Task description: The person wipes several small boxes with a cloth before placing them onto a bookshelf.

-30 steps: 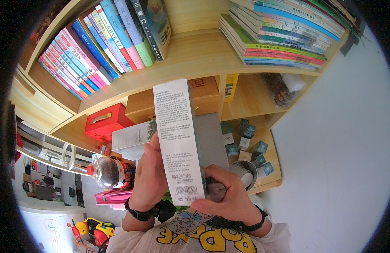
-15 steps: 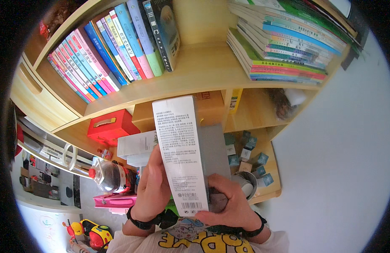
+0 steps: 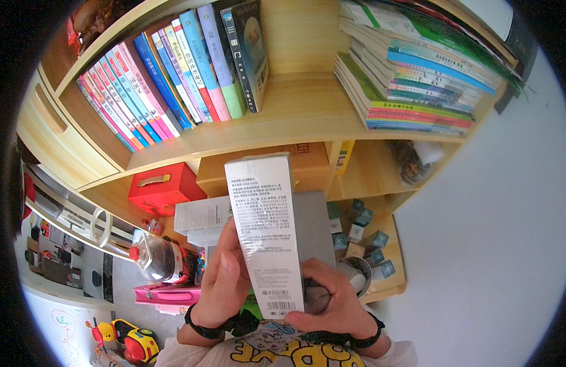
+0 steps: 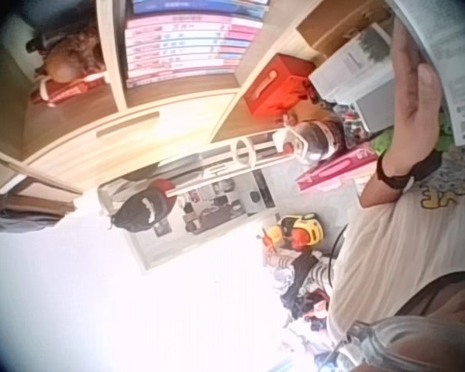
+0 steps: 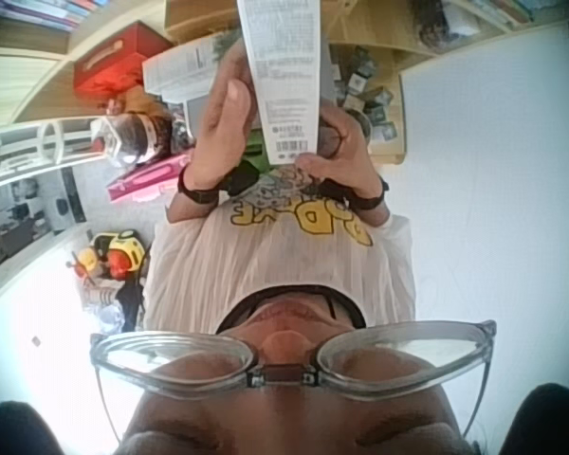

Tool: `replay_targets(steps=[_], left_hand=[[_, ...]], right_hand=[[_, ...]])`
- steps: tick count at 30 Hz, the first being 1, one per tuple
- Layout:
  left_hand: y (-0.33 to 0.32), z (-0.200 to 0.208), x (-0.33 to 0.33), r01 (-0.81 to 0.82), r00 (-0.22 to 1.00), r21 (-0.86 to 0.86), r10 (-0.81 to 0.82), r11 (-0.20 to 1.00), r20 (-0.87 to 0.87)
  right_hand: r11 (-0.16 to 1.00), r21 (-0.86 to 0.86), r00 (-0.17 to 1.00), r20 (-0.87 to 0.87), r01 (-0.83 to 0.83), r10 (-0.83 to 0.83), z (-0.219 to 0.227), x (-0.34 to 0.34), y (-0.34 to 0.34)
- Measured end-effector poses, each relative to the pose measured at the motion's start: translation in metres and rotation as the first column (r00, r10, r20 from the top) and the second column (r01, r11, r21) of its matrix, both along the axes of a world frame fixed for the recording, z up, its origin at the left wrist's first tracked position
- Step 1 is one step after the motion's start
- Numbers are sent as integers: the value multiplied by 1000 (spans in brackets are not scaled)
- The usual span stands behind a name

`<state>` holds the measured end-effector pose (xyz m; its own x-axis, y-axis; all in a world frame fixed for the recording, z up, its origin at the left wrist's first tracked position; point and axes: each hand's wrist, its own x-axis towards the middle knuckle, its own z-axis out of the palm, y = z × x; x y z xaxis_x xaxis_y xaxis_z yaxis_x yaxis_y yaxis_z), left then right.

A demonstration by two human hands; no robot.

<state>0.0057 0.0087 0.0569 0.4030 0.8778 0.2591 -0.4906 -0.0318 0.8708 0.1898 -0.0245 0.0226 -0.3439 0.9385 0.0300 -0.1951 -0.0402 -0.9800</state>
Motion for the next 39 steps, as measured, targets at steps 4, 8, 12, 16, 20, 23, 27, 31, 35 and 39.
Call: replay_targets(steps=[4, 8, 12, 16, 20, 23, 27, 31, 35, 39], left_hand=[[0, 0, -4, 0, 1000, -15, 0, 1000, 4], [0, 1, -2, -3, 1000, -6, 3, 1000, -1], [0, -2, -3, -27, 1000, -25, 26, 999, -11], [1, -1, -2, -19, 1000, -24, 19, 1000, -11], [1, 1, -2, -31, 999, -7, 30, 1000, -30], [-1, 2, -2, -30, 997, 0, 30, 1000, -73], [-2, -3, -5, -98, 972, 47, 106, 994, -211], [-1, 3, -6, -99, 968, 18, 100, 995, -230], [1, 0, -2, -92, 993, 7, 92, 996, -71], [1, 3, 2, -116, 977, 107, 132, 988, -166]], right_hand=[[1000, -11, 1000, -6, -11, 11, 1, -2, 0], [1000, -16, 1000, 1, -13, 13, 3, -1, -1], [999, -34, 1000, -6, -19, 19, 4, -1, 0], [1000, -9, 1000, -10, -1, 0, 3, 0, 0], [999, 53, 998, 70, -3, -1, 4, 1, 3], [995, 97, 992, 117, 26, -37, 6, 1, 3], [987, 157, 983, 175, 27, -54, 6, 3, 5], [985, 170, 980, 185, 37, -69, 6, 1, 4], [983, 167, 971, 212, 74, -109, 11, 0, 5], [844, 523, 755, 506, 117, -418, 19, -3, 3]])
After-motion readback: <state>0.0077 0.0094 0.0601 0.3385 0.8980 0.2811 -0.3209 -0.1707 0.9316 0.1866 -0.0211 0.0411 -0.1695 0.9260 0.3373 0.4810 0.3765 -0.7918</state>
